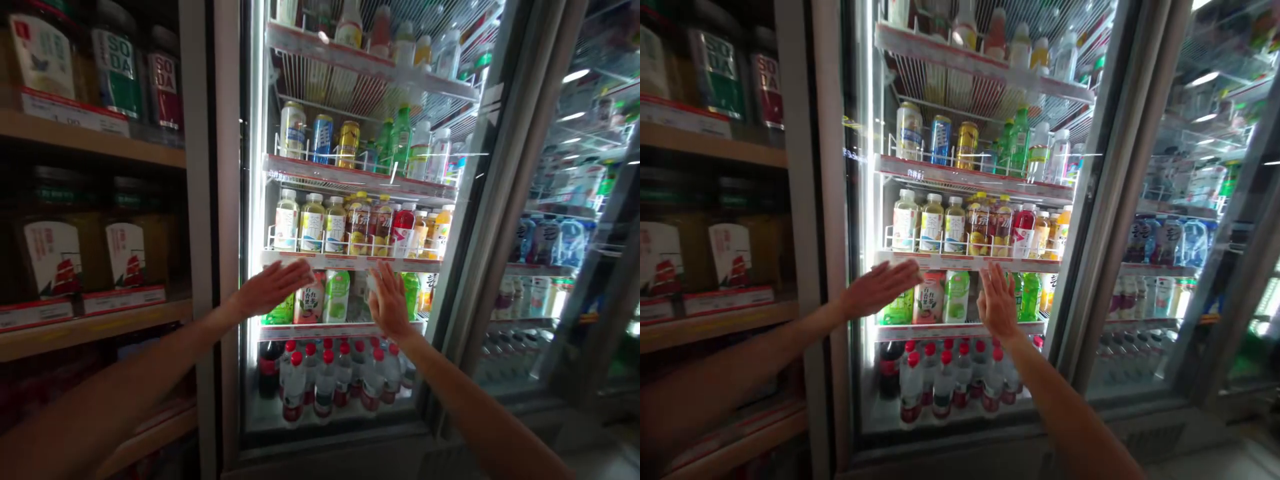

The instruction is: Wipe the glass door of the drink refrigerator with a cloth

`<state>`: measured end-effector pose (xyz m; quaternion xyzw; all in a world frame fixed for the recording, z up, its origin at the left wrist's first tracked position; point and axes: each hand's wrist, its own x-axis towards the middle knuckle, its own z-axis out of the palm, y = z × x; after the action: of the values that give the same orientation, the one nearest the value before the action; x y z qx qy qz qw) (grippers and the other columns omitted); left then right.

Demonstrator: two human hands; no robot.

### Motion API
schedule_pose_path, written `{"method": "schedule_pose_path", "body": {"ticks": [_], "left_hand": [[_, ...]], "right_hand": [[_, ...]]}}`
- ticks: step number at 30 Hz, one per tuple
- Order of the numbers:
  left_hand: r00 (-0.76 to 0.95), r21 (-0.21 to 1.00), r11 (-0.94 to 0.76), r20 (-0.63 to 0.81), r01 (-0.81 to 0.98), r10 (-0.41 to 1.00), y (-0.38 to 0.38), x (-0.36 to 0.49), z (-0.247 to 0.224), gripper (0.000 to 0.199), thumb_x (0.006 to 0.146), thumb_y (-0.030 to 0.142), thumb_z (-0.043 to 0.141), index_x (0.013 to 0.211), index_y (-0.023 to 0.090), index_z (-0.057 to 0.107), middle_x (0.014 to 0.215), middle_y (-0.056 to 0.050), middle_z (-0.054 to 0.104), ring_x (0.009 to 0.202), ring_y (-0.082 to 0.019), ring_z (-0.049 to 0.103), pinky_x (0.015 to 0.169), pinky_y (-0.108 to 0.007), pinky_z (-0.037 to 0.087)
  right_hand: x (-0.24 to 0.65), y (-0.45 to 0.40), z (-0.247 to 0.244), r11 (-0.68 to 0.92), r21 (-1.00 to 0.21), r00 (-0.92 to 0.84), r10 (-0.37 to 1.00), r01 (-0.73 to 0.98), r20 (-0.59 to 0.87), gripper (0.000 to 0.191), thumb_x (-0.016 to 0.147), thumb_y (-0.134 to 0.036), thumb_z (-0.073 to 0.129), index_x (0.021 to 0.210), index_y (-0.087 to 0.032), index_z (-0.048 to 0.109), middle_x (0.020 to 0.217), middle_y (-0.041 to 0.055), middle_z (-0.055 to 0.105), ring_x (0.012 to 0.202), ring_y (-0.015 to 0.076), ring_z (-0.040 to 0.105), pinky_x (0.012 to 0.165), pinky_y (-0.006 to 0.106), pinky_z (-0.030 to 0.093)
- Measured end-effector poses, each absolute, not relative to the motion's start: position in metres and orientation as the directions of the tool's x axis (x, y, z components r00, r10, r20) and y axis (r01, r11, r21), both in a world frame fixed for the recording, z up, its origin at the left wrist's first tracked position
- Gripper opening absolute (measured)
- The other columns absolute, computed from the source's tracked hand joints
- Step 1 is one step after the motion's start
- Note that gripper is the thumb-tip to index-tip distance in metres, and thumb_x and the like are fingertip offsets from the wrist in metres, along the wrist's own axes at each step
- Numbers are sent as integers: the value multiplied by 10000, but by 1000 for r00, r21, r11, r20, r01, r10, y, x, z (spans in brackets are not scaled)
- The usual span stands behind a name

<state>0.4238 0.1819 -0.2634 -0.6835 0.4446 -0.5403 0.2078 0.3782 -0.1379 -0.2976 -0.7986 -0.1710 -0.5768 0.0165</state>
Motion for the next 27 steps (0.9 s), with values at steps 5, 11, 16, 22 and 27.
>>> {"method": "schedule_pose_path", "body": {"ticks": [5,11,16,22,27], "left_hand": [[-1,-601,-740,776,-301,-630,185,423,-253,615,864,139,443,1438,218,236,1479,-81,324,1414,-193,156,1132,-388,178],[-10,-784,-485,530,-386,-848,183,420,-261,582,874,141,401,1427,262,264,1485,-15,321,1410,-155,176,1150,-367,137],[3,-371,-859,918,-354,-397,172,426,-217,630,895,187,416,1460,257,146,1533,-66,183,1421,-204,128,1147,-411,145],[-54,-715,-590,652,-373,-756,158,427,-219,643,875,120,405,1455,265,167,1494,-37,305,1410,-170,178,1144,-375,176],[-20,-359,-862,926,-357,-378,143,430,-203,638,884,177,412,1462,242,150,1536,-86,160,1421,-240,121,1128,-461,210]], "right_hand": [[380,-127,-290,-940,156,270,242,302,932,661,864,-151,377,1476,-237,141,1509,93,280,1410,238,202,1113,499,215],[386,-127,-292,-947,160,271,238,280,933,644,853,-142,381,1463,-227,195,1487,104,325,1400,241,230,1102,502,236],[392,-143,-290,-970,97,272,157,222,949,648,849,-167,399,1462,-226,198,1499,99,303,1401,255,225,1098,515,236],[389,-160,-296,-970,127,275,183,208,944,613,859,-162,388,1450,-214,233,1498,109,304,1400,243,231,1103,497,233],[384,-175,-297,-977,110,275,159,185,948,617,855,-160,391,1450,-213,238,1502,104,296,1406,256,211,1101,512,230]]}}
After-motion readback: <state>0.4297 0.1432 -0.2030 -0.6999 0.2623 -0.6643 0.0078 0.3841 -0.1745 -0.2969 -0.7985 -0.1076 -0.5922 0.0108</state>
